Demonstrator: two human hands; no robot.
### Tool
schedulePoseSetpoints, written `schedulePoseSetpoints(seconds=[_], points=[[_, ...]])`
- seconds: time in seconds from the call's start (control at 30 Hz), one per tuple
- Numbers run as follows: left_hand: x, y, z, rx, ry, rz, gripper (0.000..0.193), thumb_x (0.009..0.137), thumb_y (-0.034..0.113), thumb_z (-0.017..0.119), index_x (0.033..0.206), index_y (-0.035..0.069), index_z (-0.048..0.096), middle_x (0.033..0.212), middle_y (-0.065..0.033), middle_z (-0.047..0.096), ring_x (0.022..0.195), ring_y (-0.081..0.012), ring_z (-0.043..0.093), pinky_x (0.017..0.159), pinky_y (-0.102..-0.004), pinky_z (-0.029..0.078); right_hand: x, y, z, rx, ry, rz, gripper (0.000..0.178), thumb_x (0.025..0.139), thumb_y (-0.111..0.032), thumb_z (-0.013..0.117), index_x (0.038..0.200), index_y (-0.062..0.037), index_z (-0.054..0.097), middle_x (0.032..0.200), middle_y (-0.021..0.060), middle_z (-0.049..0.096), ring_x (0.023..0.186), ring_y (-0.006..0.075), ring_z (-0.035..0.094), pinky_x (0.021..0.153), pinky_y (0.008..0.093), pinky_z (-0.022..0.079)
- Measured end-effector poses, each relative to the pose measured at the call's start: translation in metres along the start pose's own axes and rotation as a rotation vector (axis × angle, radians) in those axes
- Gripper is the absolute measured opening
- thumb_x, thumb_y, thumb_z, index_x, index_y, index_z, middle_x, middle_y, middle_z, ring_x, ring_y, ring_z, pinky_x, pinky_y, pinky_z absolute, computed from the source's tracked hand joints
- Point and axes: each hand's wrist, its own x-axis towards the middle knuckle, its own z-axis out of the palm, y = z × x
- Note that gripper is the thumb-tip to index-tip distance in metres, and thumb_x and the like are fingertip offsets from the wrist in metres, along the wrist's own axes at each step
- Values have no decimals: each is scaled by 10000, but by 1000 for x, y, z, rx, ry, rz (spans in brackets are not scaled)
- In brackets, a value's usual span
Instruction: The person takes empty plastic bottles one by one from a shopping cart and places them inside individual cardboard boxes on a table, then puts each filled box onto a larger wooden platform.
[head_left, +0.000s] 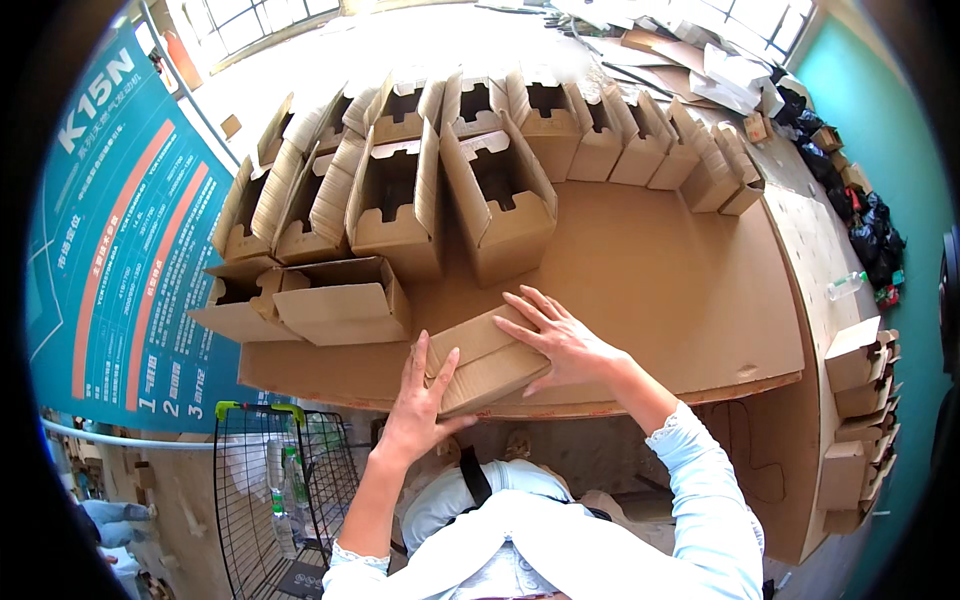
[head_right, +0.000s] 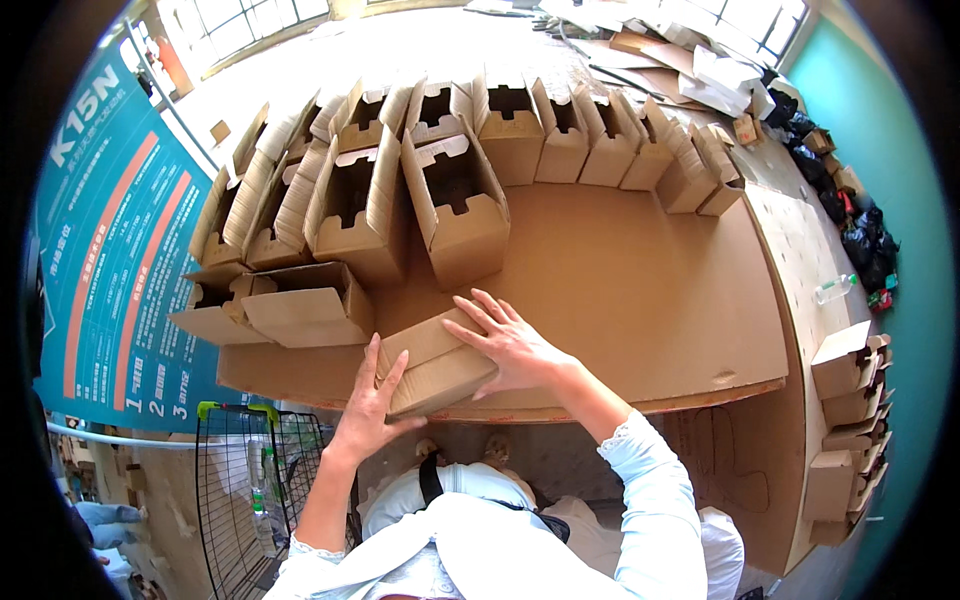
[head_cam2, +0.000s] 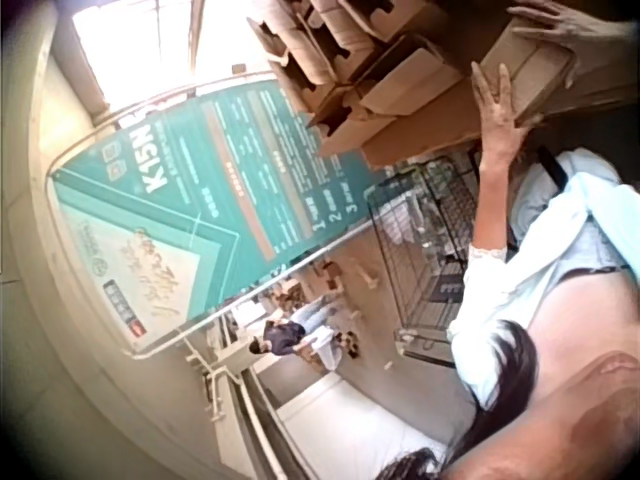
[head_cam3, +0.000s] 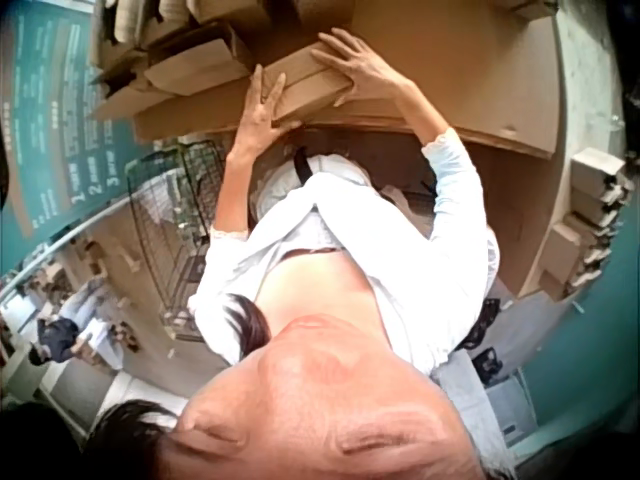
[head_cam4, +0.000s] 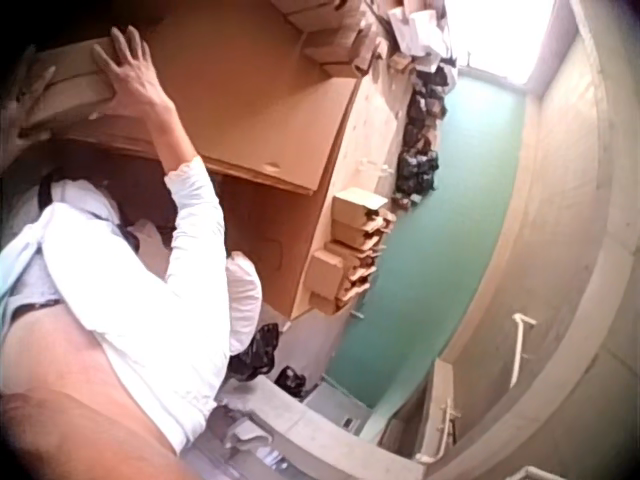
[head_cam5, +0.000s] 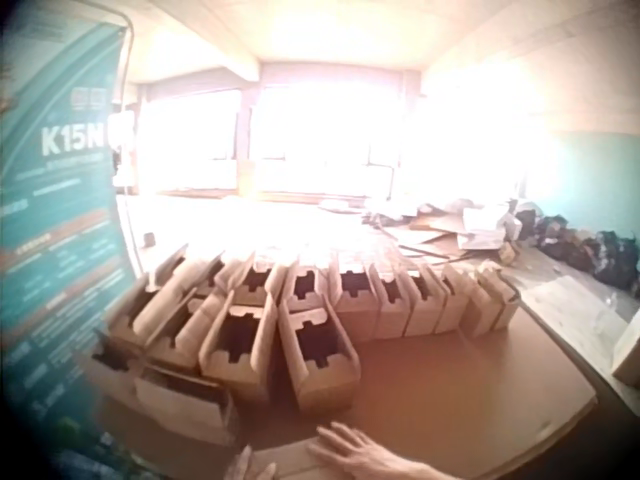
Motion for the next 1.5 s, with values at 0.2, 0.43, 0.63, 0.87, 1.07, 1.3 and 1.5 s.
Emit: schedulePoseSetpoints(seconds=[0.2, 0.43, 0.63, 0.87, 1.07, 1.3, 1.5], points=[[7, -3, -2, 17, 4, 61, 913, 690, 89, 827, 1484, 224, 397, 1600, -200, 125, 1415, -423, 301, 1123, -463, 389, 3, -1, -1, -135, -89, 40, 1053, 612, -335, 876, 1512, -243, 338, 1481, 180, 343, 1363, 399, 339, 1081, 489, 380], [55, 19, 33, -9, -9, 270, 849, 701, 46, 793, 1454, 237, 451, 1602, -166, 193, 1409, -376, 346, 1114, -438, 416, -83, -6, -11, -205, 81, 306, 968, 623, -359, 873, 1467, -320, 400, 1359, 187, 410, 1249, 388, 406, 981, 495, 445], [118, 70, 94, -62, 50, 371, 731, 794, 52, 732, 1451, 205, 451, 1590, -175, 220, 1375, -388, 397, 1065, -451, 463, -155, 30, -14, -256, 258, 628, 962, 588, -357, 884, 1445, -303, 451, 1352, 188, 421, 1237, 378, 413, 948, 504, 456], [114, 88, 119, -88, -8, 363, 638, 837, 63, 699, 1427, 122, 464, 1575, -227, 220, 1369, -428, 389, 1062, -461, 453, -149, 125, -24, -304, 396, 681, 927, 573, -322, 880, 1414, -253, 496, 1340, 173, 445, 1238, 359, 416, 951, 476, 475], [44, 53, 107, -15, -23, 104, 535, 838, 66, 698, 1350, 69, 543, 1554, -230, 269, 1339, -436, 424, 1047, -470, 453, -82, 213, -38, -264, 344, 548, 923, 586, -310, 886, 1417, -245, 492, 1378, 171, 430, 1257, 360, 407, 984, 454, 480], [-34, 40, 88, 51, 146, -287, 500, 839, 84, 700, 1318, 36, 562, 1538, -211, 311, 1299, -422, 472, 1030, -436, 464, -7, 263, -42, -277, 171, 541, 953, 692, -204, 847, 1496, -329, 352, 1575, 131, 266, 1449, 361, 250, 1090, 439, 413], [-43, 34, 94, 54, 186, -303, 456, 840, 83, 698, 1277, 10, 589, 1513, -213, 353, 1314, -410, 458, 1051, -436, 445, 19, 265, -18, -505, 146, 624, 941, 783, -279, 776, 1543, -344, 224, 1596, 87, 274, 1480, 333, 220, 1165, 529, 260]])
